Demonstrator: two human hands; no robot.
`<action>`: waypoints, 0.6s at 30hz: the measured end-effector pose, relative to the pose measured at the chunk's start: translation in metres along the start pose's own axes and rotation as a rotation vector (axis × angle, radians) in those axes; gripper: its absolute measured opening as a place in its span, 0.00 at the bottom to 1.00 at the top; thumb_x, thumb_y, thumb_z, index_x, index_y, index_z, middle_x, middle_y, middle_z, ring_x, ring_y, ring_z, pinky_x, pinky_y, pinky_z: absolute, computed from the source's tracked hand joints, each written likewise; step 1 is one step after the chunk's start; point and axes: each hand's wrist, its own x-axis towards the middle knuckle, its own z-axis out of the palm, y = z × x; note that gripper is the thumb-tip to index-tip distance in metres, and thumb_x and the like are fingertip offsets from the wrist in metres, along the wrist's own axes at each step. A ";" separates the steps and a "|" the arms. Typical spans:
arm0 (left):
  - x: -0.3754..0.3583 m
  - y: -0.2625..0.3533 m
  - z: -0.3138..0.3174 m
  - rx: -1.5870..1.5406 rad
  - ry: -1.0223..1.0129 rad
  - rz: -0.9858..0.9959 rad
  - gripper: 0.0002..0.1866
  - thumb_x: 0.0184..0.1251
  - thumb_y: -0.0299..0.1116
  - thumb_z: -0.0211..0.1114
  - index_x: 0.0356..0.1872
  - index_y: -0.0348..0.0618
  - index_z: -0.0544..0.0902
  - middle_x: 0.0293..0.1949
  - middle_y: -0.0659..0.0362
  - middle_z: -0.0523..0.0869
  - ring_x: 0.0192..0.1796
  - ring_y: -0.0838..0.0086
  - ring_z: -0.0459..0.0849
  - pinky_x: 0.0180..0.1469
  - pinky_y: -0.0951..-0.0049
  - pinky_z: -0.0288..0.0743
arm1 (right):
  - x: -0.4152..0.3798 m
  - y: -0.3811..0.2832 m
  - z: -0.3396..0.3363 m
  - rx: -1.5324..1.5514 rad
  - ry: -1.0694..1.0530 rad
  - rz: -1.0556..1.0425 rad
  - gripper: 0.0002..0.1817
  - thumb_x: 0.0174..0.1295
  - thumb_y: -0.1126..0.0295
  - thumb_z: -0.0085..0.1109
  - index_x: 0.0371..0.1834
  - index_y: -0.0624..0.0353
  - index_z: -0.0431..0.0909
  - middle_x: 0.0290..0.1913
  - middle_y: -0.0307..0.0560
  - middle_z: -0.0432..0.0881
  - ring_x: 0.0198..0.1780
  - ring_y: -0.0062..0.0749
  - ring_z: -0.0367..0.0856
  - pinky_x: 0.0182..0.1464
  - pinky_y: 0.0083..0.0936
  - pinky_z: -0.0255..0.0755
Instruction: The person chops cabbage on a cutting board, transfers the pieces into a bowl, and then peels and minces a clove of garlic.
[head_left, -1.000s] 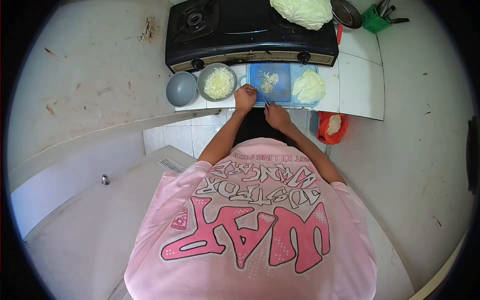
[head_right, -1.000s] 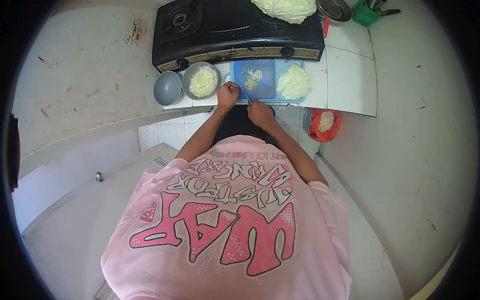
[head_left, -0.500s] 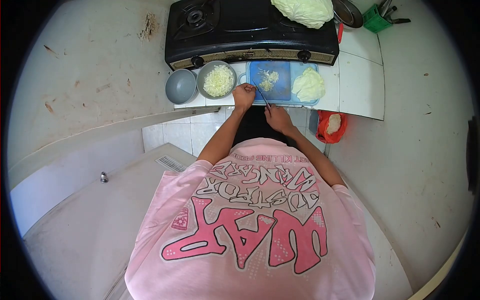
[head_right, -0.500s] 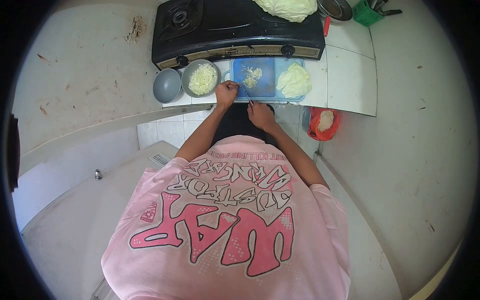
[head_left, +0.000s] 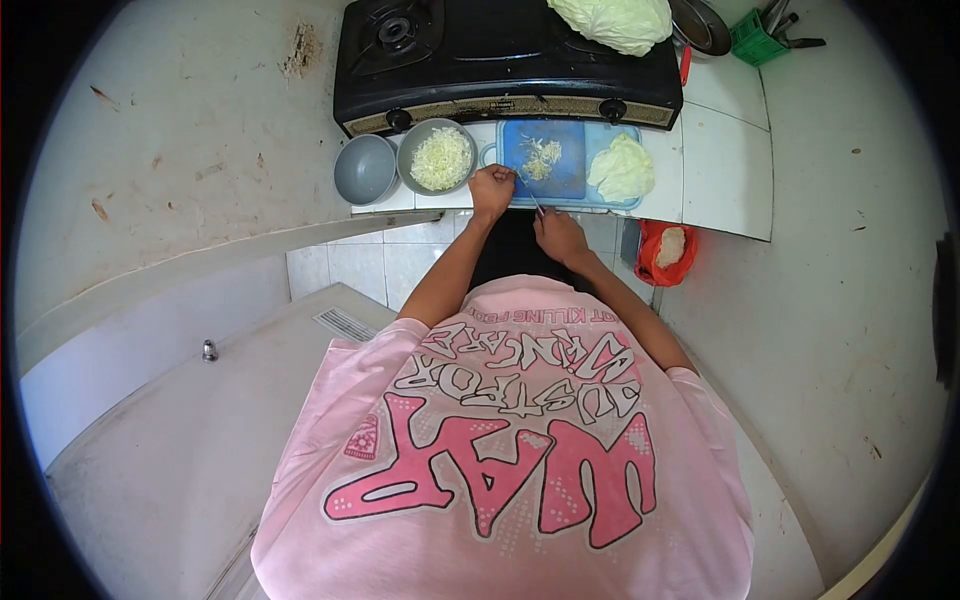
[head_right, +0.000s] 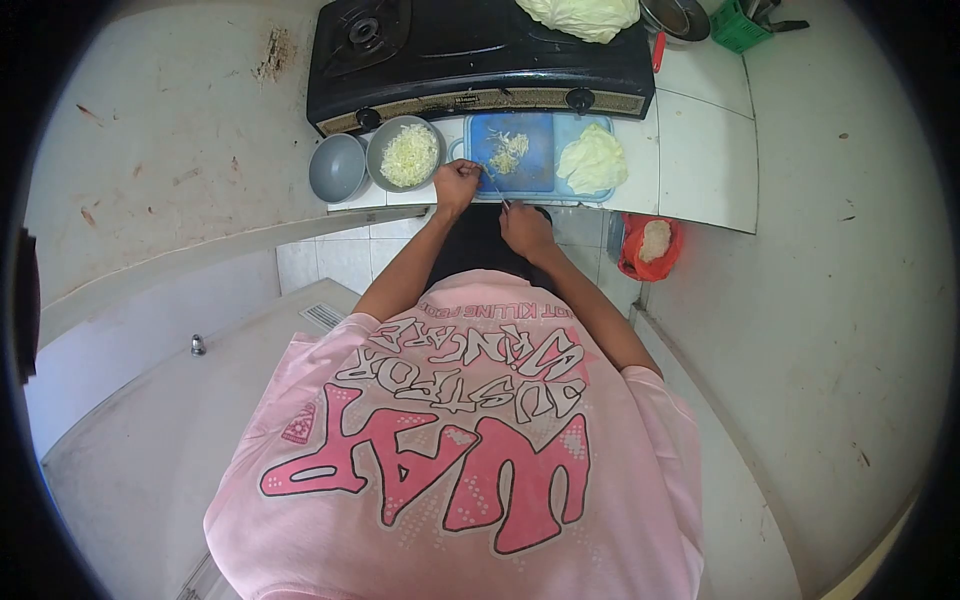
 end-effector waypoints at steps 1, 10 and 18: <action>-0.001 0.002 0.000 -0.011 -0.001 -0.005 0.07 0.63 0.27 0.68 0.32 0.33 0.89 0.24 0.55 0.90 0.26 0.74 0.89 0.34 0.72 0.82 | -0.002 0.001 -0.003 -0.017 -0.008 0.007 0.19 0.72 0.58 0.53 0.42 0.69 0.79 0.34 0.69 0.86 0.40 0.65 0.87 0.46 0.55 0.81; -0.002 -0.005 0.000 -0.005 -0.029 0.032 0.07 0.65 0.25 0.65 0.34 0.34 0.90 0.25 0.54 0.90 0.27 0.72 0.90 0.35 0.72 0.83 | 0.006 -0.002 -0.003 0.100 -0.008 -0.007 0.21 0.72 0.58 0.53 0.44 0.70 0.79 0.35 0.72 0.85 0.41 0.68 0.86 0.49 0.57 0.80; -0.002 -0.008 0.004 0.001 -0.024 0.030 0.08 0.64 0.23 0.62 0.33 0.35 0.90 0.24 0.52 0.89 0.28 0.70 0.90 0.37 0.70 0.83 | 0.001 -0.001 0.001 0.121 0.018 -0.037 0.21 0.73 0.60 0.53 0.42 0.74 0.79 0.33 0.75 0.84 0.39 0.71 0.84 0.48 0.58 0.78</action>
